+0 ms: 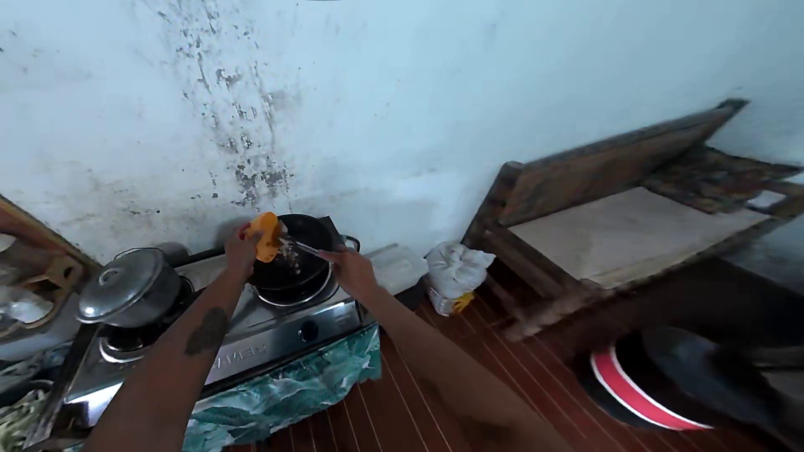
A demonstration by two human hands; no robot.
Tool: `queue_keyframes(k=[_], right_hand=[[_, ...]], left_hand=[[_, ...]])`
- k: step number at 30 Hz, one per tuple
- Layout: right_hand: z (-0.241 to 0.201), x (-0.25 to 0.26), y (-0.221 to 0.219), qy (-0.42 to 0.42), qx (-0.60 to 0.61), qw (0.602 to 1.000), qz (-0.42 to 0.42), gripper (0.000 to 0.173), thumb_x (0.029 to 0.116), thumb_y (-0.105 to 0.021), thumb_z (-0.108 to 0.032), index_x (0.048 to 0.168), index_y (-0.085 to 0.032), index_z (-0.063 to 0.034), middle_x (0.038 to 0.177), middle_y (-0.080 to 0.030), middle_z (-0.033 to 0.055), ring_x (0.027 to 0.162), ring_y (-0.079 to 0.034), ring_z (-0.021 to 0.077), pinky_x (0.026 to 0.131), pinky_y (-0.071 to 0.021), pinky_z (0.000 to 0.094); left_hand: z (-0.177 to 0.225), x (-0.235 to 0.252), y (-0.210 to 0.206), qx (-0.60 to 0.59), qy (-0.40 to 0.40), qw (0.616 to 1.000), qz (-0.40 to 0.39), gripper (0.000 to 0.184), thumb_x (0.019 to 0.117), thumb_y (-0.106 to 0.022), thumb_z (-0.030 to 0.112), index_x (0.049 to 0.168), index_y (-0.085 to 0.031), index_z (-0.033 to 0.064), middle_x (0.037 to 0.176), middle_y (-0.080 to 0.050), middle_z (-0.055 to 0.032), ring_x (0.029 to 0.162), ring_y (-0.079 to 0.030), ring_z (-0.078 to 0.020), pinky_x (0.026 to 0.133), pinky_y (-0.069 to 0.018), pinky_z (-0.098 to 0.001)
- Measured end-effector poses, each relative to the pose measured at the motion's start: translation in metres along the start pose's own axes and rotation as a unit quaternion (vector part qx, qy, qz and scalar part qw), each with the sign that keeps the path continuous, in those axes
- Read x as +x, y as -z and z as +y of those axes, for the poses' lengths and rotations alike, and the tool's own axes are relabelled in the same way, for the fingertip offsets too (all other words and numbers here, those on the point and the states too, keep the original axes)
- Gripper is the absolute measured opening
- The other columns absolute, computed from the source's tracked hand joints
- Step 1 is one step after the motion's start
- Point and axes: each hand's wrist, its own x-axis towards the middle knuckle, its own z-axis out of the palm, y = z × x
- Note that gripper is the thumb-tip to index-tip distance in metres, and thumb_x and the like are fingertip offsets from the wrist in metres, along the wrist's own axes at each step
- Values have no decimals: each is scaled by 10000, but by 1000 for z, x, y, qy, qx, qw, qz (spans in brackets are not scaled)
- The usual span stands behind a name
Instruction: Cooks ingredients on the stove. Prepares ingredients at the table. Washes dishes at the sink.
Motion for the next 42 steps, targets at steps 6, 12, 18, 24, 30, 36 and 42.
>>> queue_keyframes(k=[6,12,18,24,30,36,42], right_hand=[[-1,8,-2,6,-2,1000,-16,499,1022,-526,-66,1465,-589,-287,1403,-607,117,1283,-582,321,1045,-489,515],[-16,4,9,3,23,1000,-2,479,1027,-542,-77,1462,-594,-271,1371,-617,135,1238,-607,328,1032,-496,519],[-24,-14,23,4,12,1000,-11,464,1037,-516,-83,1462,-594,-249,1398,-604,149,1257,-601,338,1051,-482,532],[-29,-31,42,-60,-63,995,-48,426,1052,-491,-151,1458,-591,-231,1433,-583,169,1278,-592,368,1039,-480,574],[-39,-29,45,-65,-115,982,-133,342,1030,-500,-99,1339,-641,-64,1347,-622,229,1274,-580,414,1026,-455,628],[-55,25,-23,-78,-78,991,-74,373,1018,-505,-33,1374,-608,3,1395,-584,275,1325,-538,448,1094,-419,623],[-40,41,-51,-124,-16,990,68,331,1045,-556,-139,1326,-637,16,1314,-627,304,1253,-583,475,1062,-436,652]], left_hand=[[16,-4,-2,-24,23,999,-6,504,1032,-639,263,1466,-489,57,1397,-554,-249,1213,-592,-401,966,-509,-594],[21,1,4,4,-24,1000,-20,507,1011,-671,225,1459,-501,56,1380,-564,-250,1184,-603,-386,963,-507,-577],[25,-3,10,11,-84,996,-13,505,999,-683,184,1444,-503,28,1365,-569,-261,1187,-604,-389,988,-504,-563],[32,-11,28,7,-101,993,62,523,989,-697,188,1447,-504,25,1372,-549,-282,1203,-582,-409,1014,-478,-566],[31,-35,76,-239,-18,962,130,528,1040,-621,250,1488,-417,57,1301,-577,-221,1080,-647,-309,867,-575,-501],[16,-85,202,-373,-31,919,125,456,1084,-521,294,1488,-406,118,1336,-563,-119,1127,-646,-231,901,-589,-454],[-102,-153,436,-440,-78,862,240,426,1124,-361,356,1465,-389,102,1294,-626,-86,1141,-677,-237,954,-599,-453]])
